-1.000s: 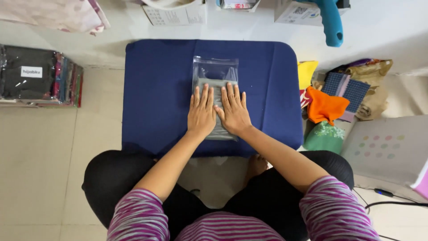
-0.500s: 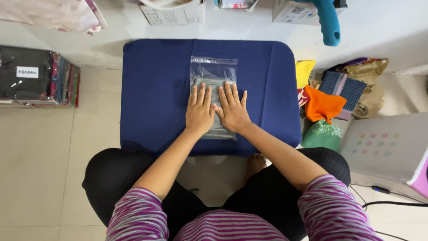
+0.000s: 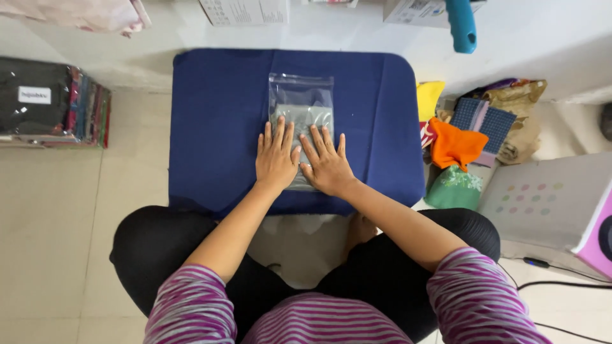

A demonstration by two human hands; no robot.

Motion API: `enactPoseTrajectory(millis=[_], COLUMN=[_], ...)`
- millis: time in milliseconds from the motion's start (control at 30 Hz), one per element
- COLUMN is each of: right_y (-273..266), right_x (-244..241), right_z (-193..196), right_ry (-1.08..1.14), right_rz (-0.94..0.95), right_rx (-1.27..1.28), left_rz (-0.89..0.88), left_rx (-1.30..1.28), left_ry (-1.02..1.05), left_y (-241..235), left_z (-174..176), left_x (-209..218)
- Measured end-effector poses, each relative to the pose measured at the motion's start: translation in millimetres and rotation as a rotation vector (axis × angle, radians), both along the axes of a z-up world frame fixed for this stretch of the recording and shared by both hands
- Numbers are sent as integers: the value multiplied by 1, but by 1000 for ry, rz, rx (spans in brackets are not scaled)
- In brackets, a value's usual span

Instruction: The person folds a grey piece of fabric and places it into a clear plastic bag, sealing it and adding a label. They then pick up a red patterned scarf, unfold it, and begin folding it on a blue mat.

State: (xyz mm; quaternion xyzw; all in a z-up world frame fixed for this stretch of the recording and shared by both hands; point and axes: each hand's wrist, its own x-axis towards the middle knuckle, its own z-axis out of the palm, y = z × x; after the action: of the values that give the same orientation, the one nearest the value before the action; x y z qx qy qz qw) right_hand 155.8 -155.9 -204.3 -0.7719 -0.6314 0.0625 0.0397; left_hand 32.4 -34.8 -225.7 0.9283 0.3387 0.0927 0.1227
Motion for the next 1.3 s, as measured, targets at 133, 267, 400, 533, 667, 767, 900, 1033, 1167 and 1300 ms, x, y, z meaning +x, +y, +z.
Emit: enactPoseTrajectory(millis=[133,267,400,533,667,767,900,1033,1167,1300], right_y=[16,45,76,98,99,92,73,62,51,46], right_x=[33,91,141,141,135,122,99,86,53,28], right_z=[-12,-41,-93,-74,-29,44,135,173,209,224], right_ry=[58,283,557,733,1339,1402,1308,1101,1148,1085], right_rz=[-24,-290,-686,-812,-760,-558,-92,70,91,74], right_rx=[43,604,300,304,318,460,728,814,874,853], left_rz=[27,347,583,604,565,454,173,11,-31,53], left_rx=[72,-52,-456,-527,-821,-942,-888,-753,-589,-495], left_ry=[-30,-345,-342,-396,-644,-917,-1141,-1187,-1175,-1130], left_y=[14,54,116,133,119,108,96,83,65,57], left_z=[-10,3,-56,-66,-9,60,136,179,221,241], left_x=[12,31,53,64,50,26,-8,-47,-77,-99])
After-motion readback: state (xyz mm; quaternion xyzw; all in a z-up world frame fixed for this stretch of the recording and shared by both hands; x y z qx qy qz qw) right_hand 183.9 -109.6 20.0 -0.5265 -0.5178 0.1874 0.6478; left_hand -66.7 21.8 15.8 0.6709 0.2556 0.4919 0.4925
